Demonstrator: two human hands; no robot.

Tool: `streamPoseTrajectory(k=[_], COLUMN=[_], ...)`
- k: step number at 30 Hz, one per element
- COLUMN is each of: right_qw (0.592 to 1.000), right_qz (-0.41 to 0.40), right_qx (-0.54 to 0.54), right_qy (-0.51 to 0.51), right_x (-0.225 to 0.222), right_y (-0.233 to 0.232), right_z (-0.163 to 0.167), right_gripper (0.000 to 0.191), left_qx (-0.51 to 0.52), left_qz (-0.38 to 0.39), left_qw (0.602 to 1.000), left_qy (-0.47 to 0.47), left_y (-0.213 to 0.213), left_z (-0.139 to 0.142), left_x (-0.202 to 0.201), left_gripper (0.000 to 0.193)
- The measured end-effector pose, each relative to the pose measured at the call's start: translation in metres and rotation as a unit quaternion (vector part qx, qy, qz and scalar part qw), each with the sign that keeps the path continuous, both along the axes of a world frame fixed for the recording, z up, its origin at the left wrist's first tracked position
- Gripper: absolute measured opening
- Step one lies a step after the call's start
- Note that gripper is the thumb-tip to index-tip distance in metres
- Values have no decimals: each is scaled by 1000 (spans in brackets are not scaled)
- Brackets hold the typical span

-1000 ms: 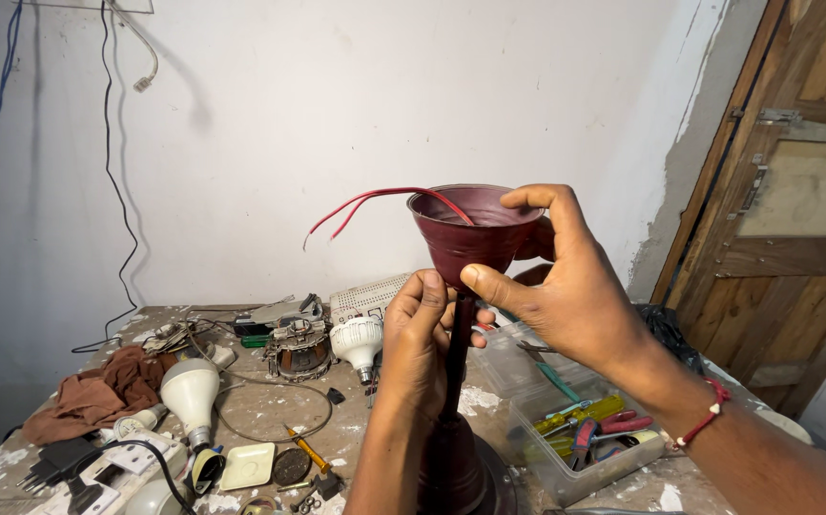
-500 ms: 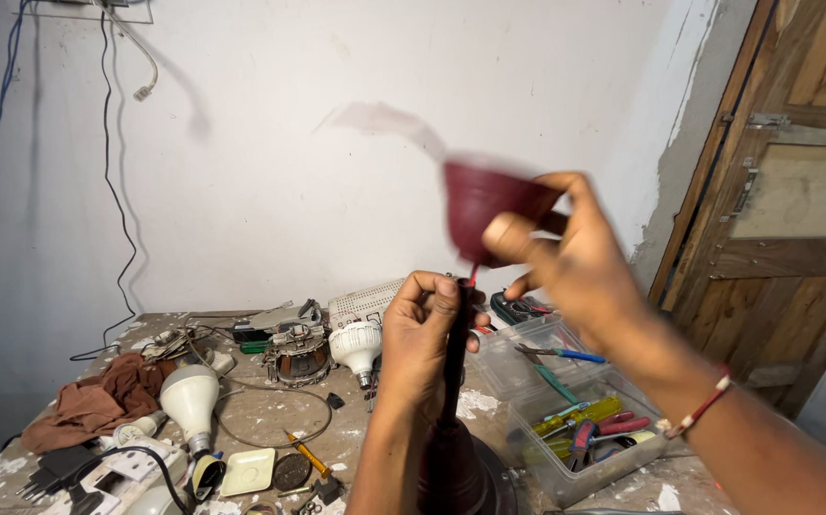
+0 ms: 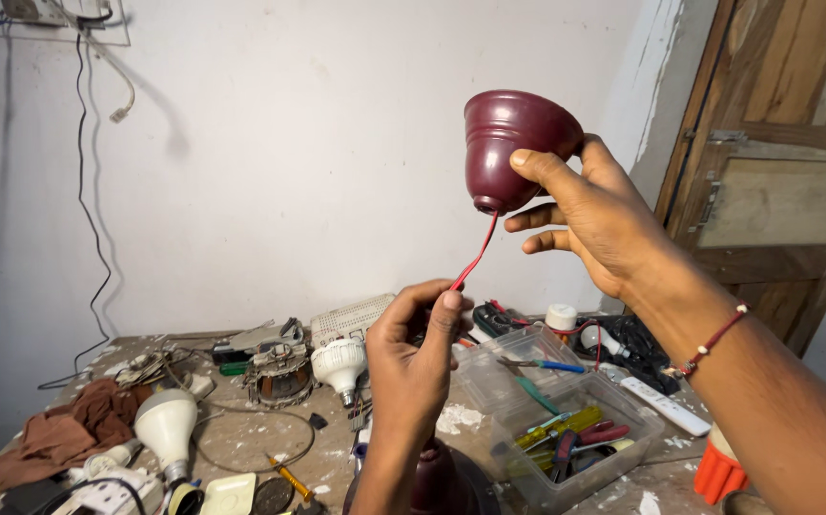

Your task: The person repairs a table lamp at a cluttered workbench. They use pliers on the lamp's socket wiring, remove the metal shade, thread the red wire through the lamp stem, and connect and secure the wiring and capacitor at the lamp base by hand.

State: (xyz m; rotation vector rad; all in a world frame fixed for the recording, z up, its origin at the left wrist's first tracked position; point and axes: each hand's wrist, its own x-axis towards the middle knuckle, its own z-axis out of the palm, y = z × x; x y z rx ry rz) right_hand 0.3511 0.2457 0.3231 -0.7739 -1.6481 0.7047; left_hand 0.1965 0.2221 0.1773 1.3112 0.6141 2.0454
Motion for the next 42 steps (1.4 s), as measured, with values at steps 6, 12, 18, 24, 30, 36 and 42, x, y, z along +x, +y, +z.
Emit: streamPoseTrajectory(k=[6, 12, 18, 24, 30, 36, 42], right_qw=[999, 998, 997, 994, 954, 880, 833], right_qz=[-8, -17, -45, -45, -93, -176, -229], right_qx=[31, 42, 53, 94, 268, 416, 487], right_qy=[-19, -51, -44, -33, -93, -149, -131], right_x=[3, 4, 11, 17, 19, 19, 25], right_y=[-1, -7, -7, 1, -4, -17, -20], right_z=[10, 13, 17, 12, -2, -20, -20], right_gripper=[70, 73, 69, 70, 69, 67, 66], left_qx=[-24, -34, -28, -38, -41, -19, -6], left_qz=[94, 127, 163, 192, 207, 229, 267], left_qw=[995, 991, 986, 981, 977, 973, 963], left_qy=[-8, -12, -21, -10, -8, 11, 37], left_y=[-5, -11, -8, -2, 5, 6, -1], left_z=[3, 2, 0, -1, -3, -10, -5], left_x=[-6, -5, -3, 1, 1, 0, -1], left_gripper=[21, 21, 20, 19, 16, 16, 15])
